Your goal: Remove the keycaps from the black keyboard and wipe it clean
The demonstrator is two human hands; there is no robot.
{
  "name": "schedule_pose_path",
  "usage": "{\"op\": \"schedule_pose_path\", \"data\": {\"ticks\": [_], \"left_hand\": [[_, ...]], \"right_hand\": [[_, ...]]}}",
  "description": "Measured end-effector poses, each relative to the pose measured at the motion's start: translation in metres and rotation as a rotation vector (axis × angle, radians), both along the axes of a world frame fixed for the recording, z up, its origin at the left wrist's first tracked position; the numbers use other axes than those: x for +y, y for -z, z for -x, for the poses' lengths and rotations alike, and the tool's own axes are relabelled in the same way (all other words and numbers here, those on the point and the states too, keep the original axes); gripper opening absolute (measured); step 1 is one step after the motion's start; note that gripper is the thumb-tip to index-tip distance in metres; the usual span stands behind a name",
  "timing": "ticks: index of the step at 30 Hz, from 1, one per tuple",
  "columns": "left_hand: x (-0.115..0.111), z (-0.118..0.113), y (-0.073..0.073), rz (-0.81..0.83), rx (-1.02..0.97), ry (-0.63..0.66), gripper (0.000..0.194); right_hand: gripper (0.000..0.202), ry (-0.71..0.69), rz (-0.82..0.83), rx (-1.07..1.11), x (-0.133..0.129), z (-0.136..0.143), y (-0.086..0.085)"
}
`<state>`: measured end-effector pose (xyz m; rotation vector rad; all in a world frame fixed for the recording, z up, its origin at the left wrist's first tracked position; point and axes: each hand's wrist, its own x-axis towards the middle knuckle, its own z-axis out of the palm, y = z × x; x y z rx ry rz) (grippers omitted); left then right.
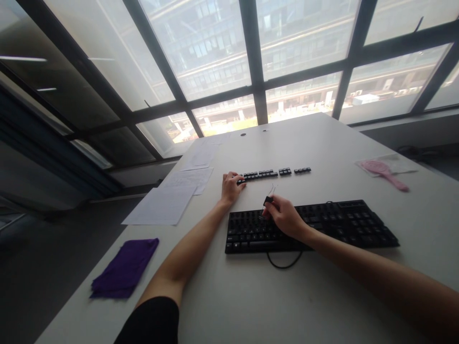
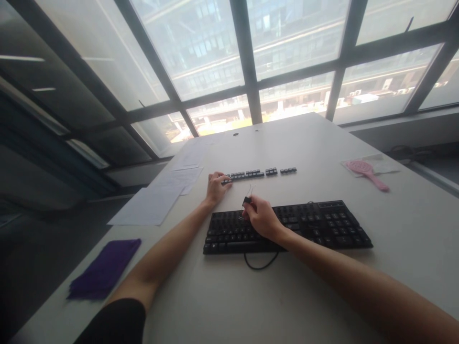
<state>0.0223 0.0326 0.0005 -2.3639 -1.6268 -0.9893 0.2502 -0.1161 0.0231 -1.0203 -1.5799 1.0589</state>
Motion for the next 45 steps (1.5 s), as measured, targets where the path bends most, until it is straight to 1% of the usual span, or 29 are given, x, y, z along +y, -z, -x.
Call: {"op": "schedule_pose_path", "data": {"ticks": [7,12,25,28,31,34,36,37,39,41,43,45], "left_hand": [[-0.002,-0.002,-0.002,-0.008,0.003,-0.022,0.016],[-0.002,-0.002,-0.002,-0.008,0.002,-0.024,0.015],[-0.006,-0.004,-0.005,0.013,-0.029,-0.026,0.012],[-0.008,-0.004,-0.010,0.017,-0.053,-0.035,0.019],[-0.013,-0.005,-0.023,0.007,-0.089,-0.043,0.021],[-0.032,-0.014,-0.040,0.006,-0.118,-0.008,0.016],[-0.057,-0.025,-0.049,0.058,-0.129,0.068,0.017],[-0.072,-0.032,-0.051,0.129,-0.151,0.140,0.018],[-0.105,-0.045,-0.052,0.272,-0.167,0.252,0.020],[-0.134,-0.056,-0.049,0.345,-0.159,0.314,0.020],[-0.153,-0.063,-0.043,0.382,-0.155,0.339,0.018],[-0.160,-0.066,-0.039,0.394,-0.149,0.345,0.016]], "right_hand": [[0.017,0.004,-0.009,0.001,-0.001,-0.001,-0.001],[0.017,0.005,-0.006,0.006,0.000,-0.001,-0.001],[0.022,0.004,-0.013,0.009,0.001,-0.001,0.001],[0.021,0.007,-0.011,0.042,0.002,-0.001,0.001],[0.020,0.071,-0.032,0.120,0.004,-0.003,0.002],[0.020,0.125,-0.041,0.173,0.005,-0.007,-0.002],[0.019,0.098,-0.062,0.110,0.003,-0.010,-0.006],[0.019,0.073,-0.081,0.049,0.001,-0.012,-0.009],[0.017,0.030,-0.119,-0.066,-0.002,-0.016,-0.013],[0.017,0.006,-0.138,-0.124,-0.004,-0.018,-0.014],[0.017,-0.007,-0.141,-0.146,-0.004,-0.018,-0.012],[0.016,-0.027,-0.138,-0.173,-0.003,-0.017,-0.010]]}}
